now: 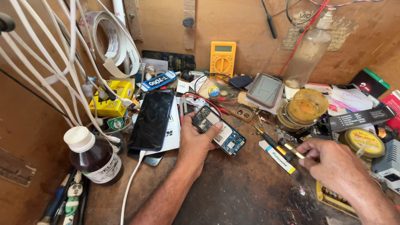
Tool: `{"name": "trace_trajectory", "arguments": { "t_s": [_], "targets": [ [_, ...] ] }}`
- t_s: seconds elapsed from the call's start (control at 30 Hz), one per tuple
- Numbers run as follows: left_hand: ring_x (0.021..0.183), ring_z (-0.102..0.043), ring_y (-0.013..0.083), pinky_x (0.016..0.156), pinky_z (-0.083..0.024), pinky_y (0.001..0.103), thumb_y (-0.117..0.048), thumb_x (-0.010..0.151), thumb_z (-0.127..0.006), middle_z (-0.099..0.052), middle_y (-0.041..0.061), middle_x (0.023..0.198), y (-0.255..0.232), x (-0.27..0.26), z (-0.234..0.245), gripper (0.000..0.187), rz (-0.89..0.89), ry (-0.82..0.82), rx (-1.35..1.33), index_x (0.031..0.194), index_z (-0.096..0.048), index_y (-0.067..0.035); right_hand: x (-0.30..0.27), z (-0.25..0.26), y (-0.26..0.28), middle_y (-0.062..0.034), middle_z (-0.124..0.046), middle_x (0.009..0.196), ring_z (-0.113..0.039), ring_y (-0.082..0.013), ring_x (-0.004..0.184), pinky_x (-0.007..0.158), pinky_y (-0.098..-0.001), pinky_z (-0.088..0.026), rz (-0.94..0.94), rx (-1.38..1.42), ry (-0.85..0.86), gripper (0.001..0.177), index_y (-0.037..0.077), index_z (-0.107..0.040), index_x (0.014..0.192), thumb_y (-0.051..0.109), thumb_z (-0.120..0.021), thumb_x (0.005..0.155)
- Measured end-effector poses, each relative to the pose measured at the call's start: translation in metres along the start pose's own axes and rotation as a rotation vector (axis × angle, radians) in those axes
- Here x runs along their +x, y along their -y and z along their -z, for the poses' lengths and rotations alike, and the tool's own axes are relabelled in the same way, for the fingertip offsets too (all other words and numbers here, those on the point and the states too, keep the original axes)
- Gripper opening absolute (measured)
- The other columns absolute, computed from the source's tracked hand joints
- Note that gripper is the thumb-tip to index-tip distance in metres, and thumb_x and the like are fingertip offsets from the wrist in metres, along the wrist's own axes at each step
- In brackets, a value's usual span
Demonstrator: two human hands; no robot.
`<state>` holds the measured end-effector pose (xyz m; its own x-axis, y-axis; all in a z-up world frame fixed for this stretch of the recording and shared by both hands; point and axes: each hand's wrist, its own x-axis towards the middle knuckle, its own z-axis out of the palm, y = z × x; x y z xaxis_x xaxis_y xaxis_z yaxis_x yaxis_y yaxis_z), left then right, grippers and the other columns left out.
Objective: The person disassembles a smartphone, removes the battery, and uses a screwdriver to manipulate components on the motherboard. They then reassemble the device by placing the battery back and closing the casing.
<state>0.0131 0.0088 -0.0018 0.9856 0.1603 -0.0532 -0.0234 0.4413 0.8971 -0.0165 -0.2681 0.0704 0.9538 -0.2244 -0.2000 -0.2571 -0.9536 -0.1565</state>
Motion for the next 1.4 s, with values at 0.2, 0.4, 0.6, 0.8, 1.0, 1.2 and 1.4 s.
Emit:
{"name": "trace_trajectory", "arguments": {
  "t_s": [0.2,0.4,0.6,0.8,1.0,1.2,1.4],
  "targets": [
    [0.089,-0.072,0.0164,0.069,-0.067,0.036,0.000,0.086,-0.071,-0.069,0.009,0.104,-0.004,-0.001,-0.004,0.058,-0.003,0.015,-0.043,0.135,-0.041,-0.009,0.000,0.012,-0.004,-0.0105,-0.076,0.095,-0.076,-0.0214,0.081,0.079,-0.0373,-0.062,-0.023,0.227,-0.161,0.028,0.014,-0.076,0.122,0.017,-0.075,0.093],
    [0.092,-0.071,0.0162,0.072,-0.066,0.036,0.005,0.087,-0.065,-0.067,0.008,0.109,-0.007,-0.003,-0.007,0.061,-0.029,0.033,0.007,0.141,-0.042,-0.014,0.002,-0.006,0.050,-0.0218,-0.072,0.091,-0.075,-0.0289,0.079,0.072,-0.0411,-0.066,0.425,1.582,-0.157,0.021,-0.006,-0.066,0.105,0.014,-0.059,0.104],
    [0.096,-0.070,0.0160,0.075,-0.066,0.036,0.006,0.088,-0.064,-0.067,0.008,0.111,-0.005,-0.003,-0.006,0.058,-0.049,0.052,-0.064,0.140,-0.045,-0.013,0.005,-0.039,0.096,-0.0206,-0.075,0.097,-0.078,-0.0265,0.086,0.080,-0.0401,-0.068,0.547,1.588,-0.134,0.012,-0.004,-0.064,0.104,-0.001,-0.064,0.092],
    [0.095,-0.072,0.0178,0.076,-0.067,0.037,0.007,0.088,-0.062,-0.069,0.010,0.110,-0.006,-0.001,-0.008,0.059,-0.032,0.047,-0.060,0.140,-0.044,-0.015,0.002,-0.052,0.099,-0.0151,-0.082,0.095,-0.077,-0.0135,0.088,0.079,-0.0260,-0.061,0.544,1.191,-0.287,0.016,-0.004,-0.069,0.103,0.005,-0.074,0.091],
    [0.097,-0.071,0.0170,0.076,-0.067,0.035,0.009,0.088,-0.062,-0.068,0.010,0.112,-0.006,-0.002,-0.010,0.058,-0.047,0.033,-0.041,0.139,-0.045,-0.012,0.001,-0.056,0.098,-0.0104,-0.082,0.098,-0.076,-0.0097,0.090,0.080,-0.0234,-0.060,0.587,1.179,-0.301,0.015,-0.002,-0.068,0.101,0.008,-0.073,0.092],
    [0.099,-0.071,0.0170,0.076,-0.066,0.036,0.007,0.089,-0.059,-0.069,0.010,0.113,-0.006,-0.002,-0.008,0.056,0.000,0.018,-0.011,0.138,-0.044,-0.014,0.000,-0.056,0.098,-0.0108,-0.082,0.100,-0.075,-0.0104,0.088,0.080,-0.0245,-0.061,0.568,1.131,-0.280,0.013,-0.002,-0.068,0.099,0.008,-0.073,0.092],
    [0.108,-0.065,0.0181,0.082,-0.064,0.037,0.010,0.089,-0.058,-0.060,0.009,0.126,0.001,0.000,0.000,0.059,-0.024,0.039,-0.103,0.140,-0.043,-0.015,0.008,-0.053,0.100,-0.0144,-0.080,0.095,-0.078,-0.0143,0.087,0.081,-0.0285,-0.065,0.500,1.354,-0.095,0.013,-0.002,-0.067,0.097,0.007,-0.071,0.090]
  ]
}}
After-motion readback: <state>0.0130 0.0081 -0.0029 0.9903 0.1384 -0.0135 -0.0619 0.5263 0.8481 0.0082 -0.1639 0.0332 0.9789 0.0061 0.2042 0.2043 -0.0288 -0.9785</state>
